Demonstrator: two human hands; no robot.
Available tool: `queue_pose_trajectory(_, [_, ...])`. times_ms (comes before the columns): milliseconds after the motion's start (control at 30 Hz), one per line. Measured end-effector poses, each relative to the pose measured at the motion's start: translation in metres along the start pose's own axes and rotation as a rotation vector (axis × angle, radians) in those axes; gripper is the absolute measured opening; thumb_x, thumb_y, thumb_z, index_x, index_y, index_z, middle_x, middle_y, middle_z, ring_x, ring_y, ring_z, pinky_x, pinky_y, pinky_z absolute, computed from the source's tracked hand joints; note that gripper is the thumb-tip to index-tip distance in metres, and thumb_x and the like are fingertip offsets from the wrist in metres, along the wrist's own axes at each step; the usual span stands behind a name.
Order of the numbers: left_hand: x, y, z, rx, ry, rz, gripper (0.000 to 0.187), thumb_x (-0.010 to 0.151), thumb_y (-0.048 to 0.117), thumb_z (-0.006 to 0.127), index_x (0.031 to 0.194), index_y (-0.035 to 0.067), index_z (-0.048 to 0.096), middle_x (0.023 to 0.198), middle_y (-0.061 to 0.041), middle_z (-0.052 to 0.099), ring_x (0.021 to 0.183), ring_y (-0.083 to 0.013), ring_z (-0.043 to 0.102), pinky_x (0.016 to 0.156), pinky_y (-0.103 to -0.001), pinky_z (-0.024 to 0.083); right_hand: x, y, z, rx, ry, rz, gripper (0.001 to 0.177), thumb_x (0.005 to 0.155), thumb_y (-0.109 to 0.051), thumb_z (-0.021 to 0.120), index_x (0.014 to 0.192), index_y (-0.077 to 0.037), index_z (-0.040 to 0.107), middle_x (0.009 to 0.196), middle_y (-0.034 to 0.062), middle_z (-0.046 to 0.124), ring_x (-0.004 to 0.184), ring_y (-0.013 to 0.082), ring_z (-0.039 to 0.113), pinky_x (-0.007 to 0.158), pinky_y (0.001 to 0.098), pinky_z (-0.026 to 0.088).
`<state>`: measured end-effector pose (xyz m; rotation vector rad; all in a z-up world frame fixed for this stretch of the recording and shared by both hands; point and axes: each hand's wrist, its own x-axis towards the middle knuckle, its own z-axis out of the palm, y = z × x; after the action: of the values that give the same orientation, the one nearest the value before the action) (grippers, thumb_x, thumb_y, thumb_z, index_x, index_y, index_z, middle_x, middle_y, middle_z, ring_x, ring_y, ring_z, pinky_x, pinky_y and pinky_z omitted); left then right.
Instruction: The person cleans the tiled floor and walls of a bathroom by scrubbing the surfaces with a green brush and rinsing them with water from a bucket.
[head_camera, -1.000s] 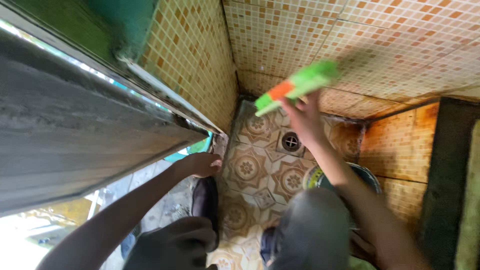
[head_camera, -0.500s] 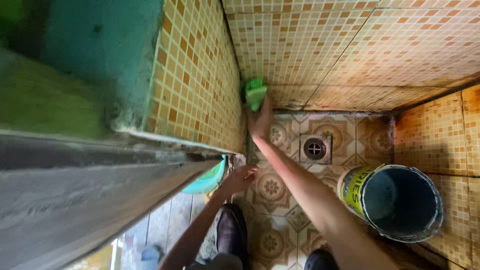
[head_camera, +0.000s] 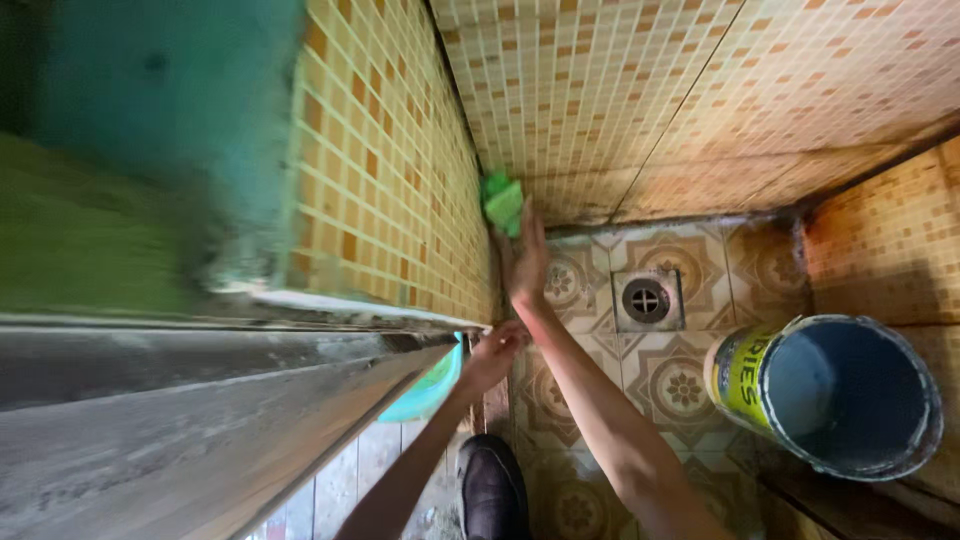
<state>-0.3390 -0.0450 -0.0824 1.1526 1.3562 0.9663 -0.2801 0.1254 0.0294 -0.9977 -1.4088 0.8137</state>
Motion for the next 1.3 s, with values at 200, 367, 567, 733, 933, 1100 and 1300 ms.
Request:
queue_pose_trajectory(200, [0.075, -0.005, 0.037, 0.016, 0.256, 0.164, 0.039, 0.102, 0.018, 0.057, 0.14, 0.009, 0.054, 0.119, -0.008, 0.069, 0.108, -0.0197, 0.066, 0.088, -0.035, 0.055, -0.001, -0.033, -0.014, -0.167, -0.028, 0.081, 0.07, 0.088, -0.01, 0.077, 0.151, -0.006, 0.047, 0.145, 0.0201, 0.058, 0.131, 0.031, 0.059, 0.107, 0.0362, 0.05])
queue_pose_trajectory(367, [0.119, -0.003, 0.047, 0.017, 0.301, 0.162, 0.041, 0.102, 0.017, 0.058, 0.142, 0.01, 0.052, 0.121, -0.009, 0.067, 0.11, -0.0207, 0.065, 0.089, -0.035, 0.055, 0.024, -0.019, 0.002, 0.923, 0.118, 0.45, 0.057, 0.098, -0.016, 0.073, 0.149, 0.002, 0.057, 0.147, 0.0185, 0.061, 0.13, 0.0313, 0.061, 0.108, 0.0436, 0.054])
queue_pose_trajectory(567, [0.106, 0.015, 0.041, 0.02, 0.293, 0.167, 0.043, 0.101, 0.016, 0.058, 0.143, 0.01, 0.05, 0.125, -0.01, 0.065, 0.112, -0.0219, 0.064, 0.091, -0.036, 0.054, 0.004, -0.032, -0.028, -0.313, -0.164, 0.182, 0.056, 0.088, -0.014, 0.076, 0.14, -0.006, 0.059, 0.128, 0.0184, 0.068, 0.115, 0.0355, 0.066, 0.096, 0.0424, 0.055])
queue_pose_trajectory(733, [0.095, 0.025, 0.041, 0.016, 0.273, 0.157, 0.046, 0.101, 0.015, 0.059, 0.145, 0.01, 0.048, 0.127, -0.011, 0.063, 0.114, -0.0229, 0.062, 0.092, -0.036, 0.053, 0.012, -0.038, -0.016, 1.252, 0.239, 0.705, 0.056, 0.093, -0.019, 0.077, 0.142, 0.006, 0.064, 0.135, 0.0134, 0.075, 0.12, 0.0272, 0.072, 0.1, 0.044, 0.061])
queue_pose_trajectory(933, [0.118, 0.037, 0.042, 0.06, 0.32, 0.241, 0.048, 0.101, 0.014, 0.059, 0.147, 0.01, 0.045, 0.131, -0.012, 0.061, 0.117, -0.0241, 0.061, 0.094, -0.037, 0.052, 0.009, -0.041, -0.035, -0.266, -0.047, 0.091, 0.066, 0.079, -0.007, 0.081, 0.14, -0.004, 0.058, 0.122, 0.023, 0.068, 0.109, 0.037, 0.068, 0.09, 0.0439, 0.057])
queue_pose_trajectory(1100, [0.116, 0.017, 0.048, 0.093, 0.322, 0.262, 0.051, 0.1, 0.013, 0.06, 0.148, 0.01, 0.043, 0.133, -0.013, 0.059, 0.119, -0.025, 0.06, 0.095, -0.037, 0.052, 0.016, -0.024, -0.011, 0.217, 0.104, -0.018, 0.055, 0.089, -0.002, 0.071, 0.142, -0.004, 0.06, 0.132, 0.0248, 0.065, 0.114, 0.0437, 0.063, 0.094, 0.0449, 0.058])
queue_pose_trajectory(1300, [0.122, 0.015, 0.041, 0.108, 0.359, 0.271, 0.054, 0.1, 0.012, 0.06, 0.15, 0.01, 0.04, 0.136, -0.014, 0.057, 0.121, -0.0262, 0.058, 0.097, -0.038, 0.051, 0.019, -0.008, -0.029, -0.317, -0.143, -0.019, 0.058, 0.083, -0.016, 0.083, 0.135, -0.004, 0.061, 0.116, 0.026, 0.07, 0.104, 0.0474, 0.066, 0.082, 0.0503, 0.055])
